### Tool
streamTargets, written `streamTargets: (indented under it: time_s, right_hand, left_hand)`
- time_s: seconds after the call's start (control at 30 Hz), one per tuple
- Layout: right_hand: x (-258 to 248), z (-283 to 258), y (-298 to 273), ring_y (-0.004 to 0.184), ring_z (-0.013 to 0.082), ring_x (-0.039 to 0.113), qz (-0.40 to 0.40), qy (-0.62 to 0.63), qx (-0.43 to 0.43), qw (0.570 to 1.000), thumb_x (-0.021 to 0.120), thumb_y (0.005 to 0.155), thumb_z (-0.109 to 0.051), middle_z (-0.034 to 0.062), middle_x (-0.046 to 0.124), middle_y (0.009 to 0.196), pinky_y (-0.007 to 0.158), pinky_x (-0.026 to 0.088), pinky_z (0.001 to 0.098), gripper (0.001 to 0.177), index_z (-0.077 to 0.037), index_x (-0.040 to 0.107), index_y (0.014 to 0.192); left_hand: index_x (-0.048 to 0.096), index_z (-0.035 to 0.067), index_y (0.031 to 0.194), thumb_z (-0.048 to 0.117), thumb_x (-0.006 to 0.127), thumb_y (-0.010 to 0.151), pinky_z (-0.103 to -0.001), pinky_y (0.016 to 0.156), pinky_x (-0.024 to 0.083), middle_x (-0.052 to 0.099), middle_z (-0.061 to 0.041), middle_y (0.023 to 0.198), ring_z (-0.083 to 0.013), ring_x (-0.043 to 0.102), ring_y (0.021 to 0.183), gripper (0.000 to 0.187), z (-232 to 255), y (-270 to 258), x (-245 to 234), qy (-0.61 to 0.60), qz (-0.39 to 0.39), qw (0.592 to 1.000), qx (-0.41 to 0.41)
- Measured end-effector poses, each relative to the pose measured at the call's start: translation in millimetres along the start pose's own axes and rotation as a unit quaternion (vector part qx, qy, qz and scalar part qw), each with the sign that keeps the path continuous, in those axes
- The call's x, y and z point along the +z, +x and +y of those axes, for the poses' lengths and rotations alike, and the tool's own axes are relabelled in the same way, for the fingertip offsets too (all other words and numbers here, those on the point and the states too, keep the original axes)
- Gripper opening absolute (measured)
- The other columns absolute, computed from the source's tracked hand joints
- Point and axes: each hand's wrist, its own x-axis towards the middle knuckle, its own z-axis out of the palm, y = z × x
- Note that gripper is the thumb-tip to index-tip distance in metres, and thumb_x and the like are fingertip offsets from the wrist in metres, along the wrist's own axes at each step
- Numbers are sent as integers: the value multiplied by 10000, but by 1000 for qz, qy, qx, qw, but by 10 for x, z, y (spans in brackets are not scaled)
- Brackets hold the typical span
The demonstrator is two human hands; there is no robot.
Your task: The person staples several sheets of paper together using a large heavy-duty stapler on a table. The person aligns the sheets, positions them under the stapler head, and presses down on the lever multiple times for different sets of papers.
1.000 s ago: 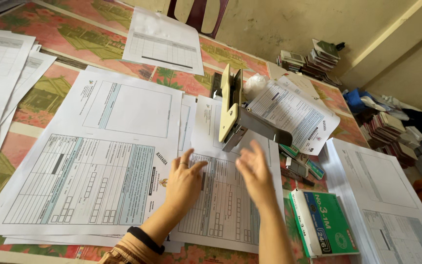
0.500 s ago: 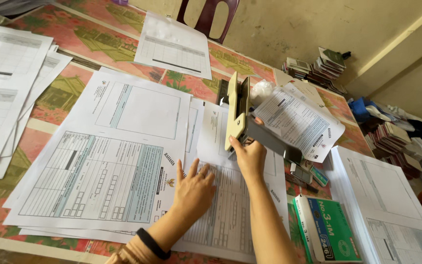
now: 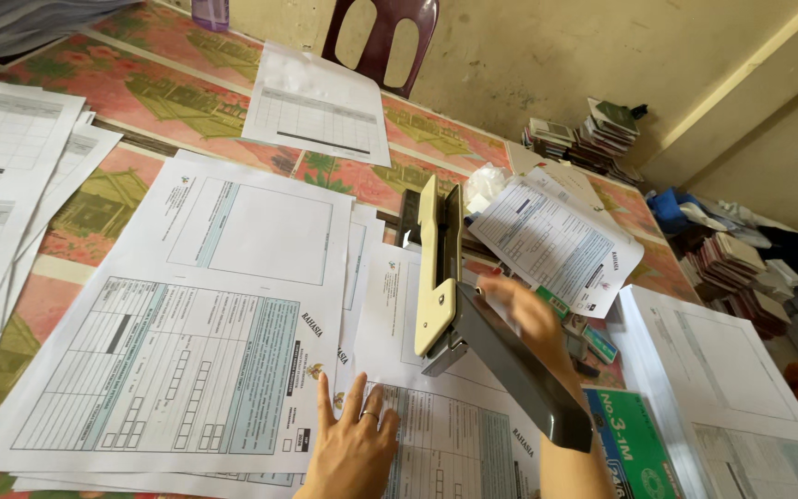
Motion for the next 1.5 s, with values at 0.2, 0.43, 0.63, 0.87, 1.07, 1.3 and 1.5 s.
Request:
streamTargets:
  time_s: [0.2, 0.43, 0.63, 0.87, 1.07, 1.3, 1.5]
  right_hand:
    - [294, 1, 1361, 1222, 203, 523, 66, -248, 180, 950, 525, 817, -265, 43, 560, 1338, 1022, 362, 313, 485, -138, 578, 1282]
    - [425, 713, 1582, 1141, 305, 504, 34, -373, 130, 918, 573, 782, -116, 85, 603, 1151, 976, 397, 391, 335, -102, 636, 1111]
    - [324, 333, 1475, 1420, 211, 258, -166, -360, 267, 879, 595, 722, -111, 61, 244, 1550, 1147, 226, 347, 727, -129, 386, 1419]
    - [431, 478, 1731, 1206, 284, 378, 4, -475, 189, 860, 522, 894, -279, 30, 356, 1317, 922, 352, 569, 260, -282, 672, 1107]
    - [410, -30, 1606, 1452, 334, -151, -170, -445, 337, 812, 414, 879, -292, 29, -132, 1591, 1142, 61, 601, 569, -280, 297, 1436]
    - [97, 109, 1435, 1466, 185, 93, -421, -365, 257, 790, 462, 772, -60, 25, 35, 1595, 1178, 77, 290, 751, -163, 238, 1481]
    - [281, 29, 1368, 1246, 118, 454, -356, -301, 292, 835, 599, 777, -318, -7, 380, 1331, 956, 493, 369, 507, -130, 569, 1248]
  left_hand:
    - [583, 36, 1119, 80, 483, 836, -847, 999, -13, 418, -253, 1341, -453, 232, 1338, 303, -13, -3, -17, -2, 41, 999, 13]
    - [646, 10, 896, 56, 484, 767, -840, 969, 105, 561, -252, 1187, -436, 390, 1245, 212, -20, -4, 114, 22, 193, 980, 38]
    - [629, -10, 935, 31, 471, 790, -839, 984, 78, 518, -282, 1205, -414, 377, 1261, 219, 9, -18, 127, 19, 151, 988, 41]
    - [605, -46, 989, 63, 484, 810, -842, 976, 86, 535, -304, 1217, -404, 408, 1233, 242, -4, 23, 199, 27, 151, 987, 44]
    - [620, -34, 980, 66, 488, 797, -830, 978, 103, 549, -290, 1206, -387, 458, 1177, 247, -12, 25, 204, 35, 177, 983, 47]
    - [597, -17, 874, -9, 461, 709, -822, 983, 132, 521, -309, 1213, -382, 416, 1178, 213, 20, -19, 74, 47, 152, 986, 42]
    - [603, -15, 835, 47, 472, 742, -795, 962, 205, 593, -274, 1089, -368, 490, 1101, 172, 24, -4, 133, 56, 260, 962, 56]
